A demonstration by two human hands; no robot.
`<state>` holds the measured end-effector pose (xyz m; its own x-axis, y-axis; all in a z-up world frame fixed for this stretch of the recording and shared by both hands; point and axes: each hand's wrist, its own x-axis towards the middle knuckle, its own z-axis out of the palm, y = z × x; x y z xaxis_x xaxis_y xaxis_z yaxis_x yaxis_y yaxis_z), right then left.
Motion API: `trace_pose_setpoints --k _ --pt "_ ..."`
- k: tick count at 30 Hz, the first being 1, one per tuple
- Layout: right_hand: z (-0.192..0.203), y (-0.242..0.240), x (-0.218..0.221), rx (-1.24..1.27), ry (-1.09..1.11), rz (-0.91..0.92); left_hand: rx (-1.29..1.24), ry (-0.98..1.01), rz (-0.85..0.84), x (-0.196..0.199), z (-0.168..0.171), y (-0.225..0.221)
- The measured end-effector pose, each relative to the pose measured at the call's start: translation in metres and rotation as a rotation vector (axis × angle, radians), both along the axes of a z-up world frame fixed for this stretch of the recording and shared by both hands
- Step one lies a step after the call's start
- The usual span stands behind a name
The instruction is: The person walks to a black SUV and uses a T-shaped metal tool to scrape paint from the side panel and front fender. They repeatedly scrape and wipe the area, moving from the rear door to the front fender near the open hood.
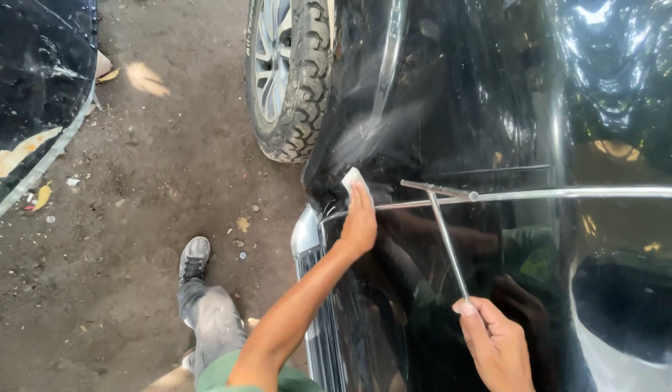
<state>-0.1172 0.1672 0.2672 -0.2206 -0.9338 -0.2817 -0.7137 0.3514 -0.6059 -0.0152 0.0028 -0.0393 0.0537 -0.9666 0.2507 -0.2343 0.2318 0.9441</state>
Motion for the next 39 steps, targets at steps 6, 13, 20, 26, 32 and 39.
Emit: trace_pose_setpoints --k 6,13,20,26,32,39 --pt "0.006 0.000 0.002 0.055 0.036 -0.036 -0.055 0.004 -0.033 0.020 0.071 -0.002" --pt "0.003 -0.006 0.006 0.017 0.045 -0.032 -0.035 -0.252 0.107 0.009 0.030 -0.025" --pt "0.000 -0.003 0.003 0.007 -0.012 -0.030 0.049 -0.092 0.063 0.011 0.029 -0.029" --pt "-0.002 -0.003 0.002 -0.019 -0.035 0.027 0.013 -0.178 0.053 0.001 -0.026 -0.027" --pt "-0.002 -0.003 0.000 0.047 -0.045 -0.041 0.125 0.040 -0.029 0.013 0.035 -0.023" --pt "0.004 -0.001 0.005 0.025 0.091 0.014 0.224 0.145 0.050 0.004 0.015 -0.026"
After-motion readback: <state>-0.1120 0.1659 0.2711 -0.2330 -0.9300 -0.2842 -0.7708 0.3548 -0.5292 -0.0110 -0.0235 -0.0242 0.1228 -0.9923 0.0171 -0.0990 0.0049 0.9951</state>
